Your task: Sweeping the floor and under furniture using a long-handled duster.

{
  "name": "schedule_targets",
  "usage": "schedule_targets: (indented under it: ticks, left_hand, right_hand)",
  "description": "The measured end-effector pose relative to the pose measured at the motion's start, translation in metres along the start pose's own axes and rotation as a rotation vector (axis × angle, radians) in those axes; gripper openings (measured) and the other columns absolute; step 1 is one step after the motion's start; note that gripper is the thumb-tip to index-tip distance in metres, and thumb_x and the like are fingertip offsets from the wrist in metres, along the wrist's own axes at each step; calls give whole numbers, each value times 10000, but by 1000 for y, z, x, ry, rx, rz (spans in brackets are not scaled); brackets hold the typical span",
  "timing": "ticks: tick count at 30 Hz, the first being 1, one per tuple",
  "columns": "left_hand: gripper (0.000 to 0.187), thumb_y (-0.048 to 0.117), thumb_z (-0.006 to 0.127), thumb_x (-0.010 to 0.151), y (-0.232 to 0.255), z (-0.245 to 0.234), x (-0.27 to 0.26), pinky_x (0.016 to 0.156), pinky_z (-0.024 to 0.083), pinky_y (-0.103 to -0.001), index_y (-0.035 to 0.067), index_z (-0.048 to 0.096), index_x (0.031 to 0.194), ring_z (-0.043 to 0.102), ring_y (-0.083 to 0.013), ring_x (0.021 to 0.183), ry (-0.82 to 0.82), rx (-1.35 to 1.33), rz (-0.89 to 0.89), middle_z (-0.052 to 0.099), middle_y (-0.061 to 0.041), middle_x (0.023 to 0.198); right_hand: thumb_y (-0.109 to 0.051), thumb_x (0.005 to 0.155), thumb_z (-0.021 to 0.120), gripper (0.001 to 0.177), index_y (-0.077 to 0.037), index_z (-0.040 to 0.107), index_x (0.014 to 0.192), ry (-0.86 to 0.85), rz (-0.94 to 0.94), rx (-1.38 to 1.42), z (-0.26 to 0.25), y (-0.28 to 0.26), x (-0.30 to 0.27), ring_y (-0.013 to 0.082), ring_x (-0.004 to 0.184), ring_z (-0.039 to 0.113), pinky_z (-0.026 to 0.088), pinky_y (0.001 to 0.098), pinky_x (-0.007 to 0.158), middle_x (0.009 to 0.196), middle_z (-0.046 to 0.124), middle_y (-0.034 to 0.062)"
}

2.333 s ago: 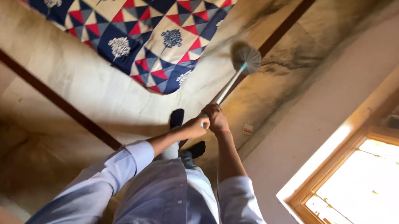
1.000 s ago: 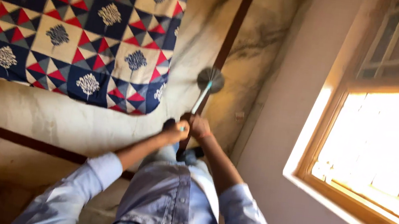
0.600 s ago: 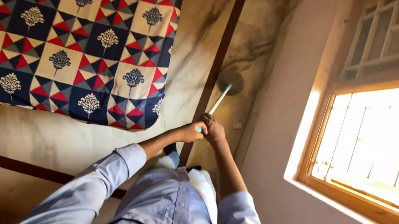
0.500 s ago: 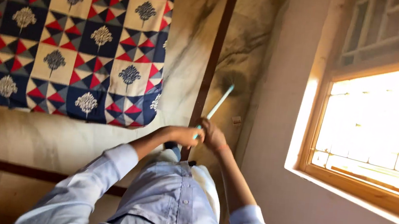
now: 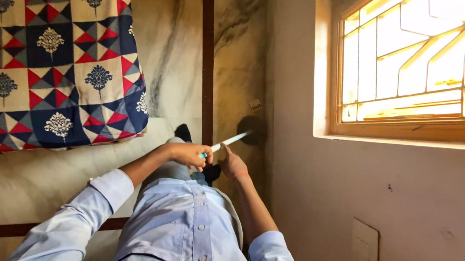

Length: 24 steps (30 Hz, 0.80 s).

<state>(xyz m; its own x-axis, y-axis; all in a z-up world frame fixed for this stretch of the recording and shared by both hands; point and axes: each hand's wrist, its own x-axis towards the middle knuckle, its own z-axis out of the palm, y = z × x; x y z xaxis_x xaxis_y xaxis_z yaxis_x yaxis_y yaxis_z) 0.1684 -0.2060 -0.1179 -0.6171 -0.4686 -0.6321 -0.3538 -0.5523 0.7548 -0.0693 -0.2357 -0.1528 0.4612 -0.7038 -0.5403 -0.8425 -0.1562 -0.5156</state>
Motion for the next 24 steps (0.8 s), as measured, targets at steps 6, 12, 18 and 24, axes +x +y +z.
schedule_targets:
  ticks: [6, 12, 18, 24]
  left_hand:
    - [328, 258, 638, 919, 18, -3, 9, 685, 539, -313, 128, 583, 1215, 687, -123, 898, -69, 18, 21, 673, -24, 1014]
    - [309, 222, 620, 901, 34, -34, 2, 675, 556, -336, 144, 587, 1198, 721, -141, 899, 28, 58, -8, 692, -28, 1038]
    - [275, 188, 586, 894, 62, -95, -2, 650, 551, -377, 113, 590, 1159, 758, -185, 812, 203, -66, -38, 701, -75, 1002]
    - [253, 246, 555, 894, 97, -144, -25, 752, 560, -410, 165, 626, 1123, 747, -248, 807, 501, 194, -67, 773, -150, 852]
  right_hand:
    - [-9, 841, 720, 965, -257, 234, 1638, 140, -246, 451, 37, 43, 0, 318, 1150, 674, 582, 396, 848, 1324, 632, 227]
    - [-35, 889, 655, 1012, -265, 12, 1636, -75, -211, 599, 27, 18, 48, 289, 1138, 696, 554, 382, 923, 1306, 658, 154]
    - [-92, 921, 653, 915, -190, 88, 1634, -43, -248, 383, -3, -2, 122, 443, 1126, 662, 531, 469, 944, 1241, 686, 236]
    - [-127, 876, 699, 900, -171, 163, 1598, -31, -170, 199, -34, -33, 212, 473, 1147, 626, 517, 520, 945, 1269, 644, 275]
